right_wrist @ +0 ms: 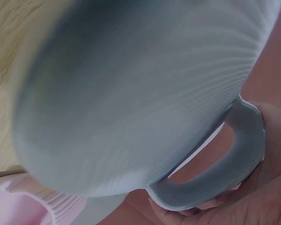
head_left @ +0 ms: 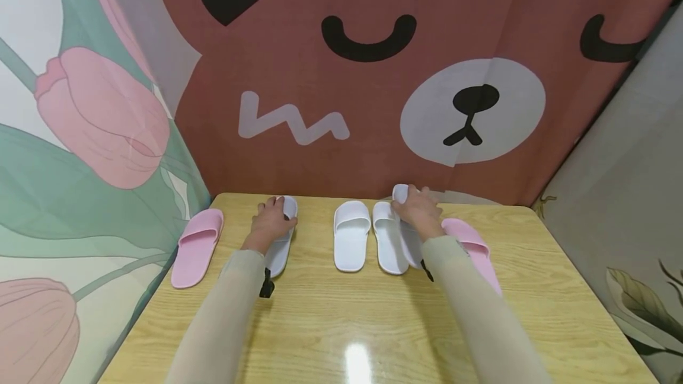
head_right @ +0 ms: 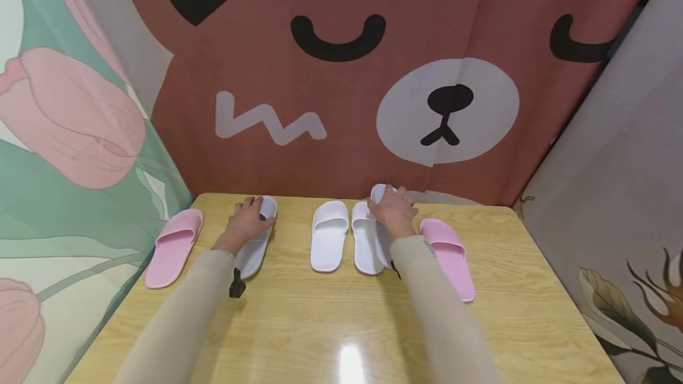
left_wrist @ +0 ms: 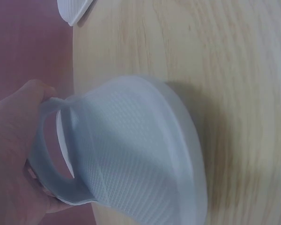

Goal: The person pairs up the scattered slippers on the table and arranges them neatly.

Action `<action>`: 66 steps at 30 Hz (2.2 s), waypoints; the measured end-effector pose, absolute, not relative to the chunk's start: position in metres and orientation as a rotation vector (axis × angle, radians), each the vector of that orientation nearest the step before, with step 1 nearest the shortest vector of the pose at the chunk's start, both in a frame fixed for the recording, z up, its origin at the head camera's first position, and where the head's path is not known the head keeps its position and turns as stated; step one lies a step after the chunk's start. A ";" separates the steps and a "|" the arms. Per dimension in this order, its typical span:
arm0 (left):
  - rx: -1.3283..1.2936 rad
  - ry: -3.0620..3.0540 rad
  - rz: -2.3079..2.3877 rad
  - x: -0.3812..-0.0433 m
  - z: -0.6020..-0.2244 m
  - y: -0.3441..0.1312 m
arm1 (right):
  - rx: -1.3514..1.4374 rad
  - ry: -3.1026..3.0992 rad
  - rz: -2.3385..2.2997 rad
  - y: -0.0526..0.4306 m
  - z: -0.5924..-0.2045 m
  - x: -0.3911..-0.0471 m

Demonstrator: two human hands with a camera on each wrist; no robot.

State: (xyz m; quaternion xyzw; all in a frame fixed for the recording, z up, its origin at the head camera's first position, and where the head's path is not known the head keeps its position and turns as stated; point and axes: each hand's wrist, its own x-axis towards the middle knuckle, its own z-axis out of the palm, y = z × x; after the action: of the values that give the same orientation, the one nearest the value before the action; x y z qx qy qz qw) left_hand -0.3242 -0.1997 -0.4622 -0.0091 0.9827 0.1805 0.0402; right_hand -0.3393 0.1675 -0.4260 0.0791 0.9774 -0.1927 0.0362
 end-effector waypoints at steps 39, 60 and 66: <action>-0.008 3.013 0.560 -0.330 -0.469 -0.210 | 0.198 3.015 -0.536 0.106 -0.413 -0.341; -0.010 3.010 0.549 -0.329 -0.468 -0.209 | 0.161 3.055 -0.548 0.070 -0.415 -0.341; -0.010 3.012 0.542 -0.330 -0.467 -0.210 | 0.164 3.056 -0.553 0.063 -0.414 -0.340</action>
State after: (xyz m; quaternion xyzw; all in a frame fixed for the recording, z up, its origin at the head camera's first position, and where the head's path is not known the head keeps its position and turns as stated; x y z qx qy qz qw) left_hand -0.3300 -0.2100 -0.4673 -0.0034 0.9834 0.1769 0.0407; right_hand -0.3400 0.0631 -0.4139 0.0527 0.9826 -0.1777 0.0156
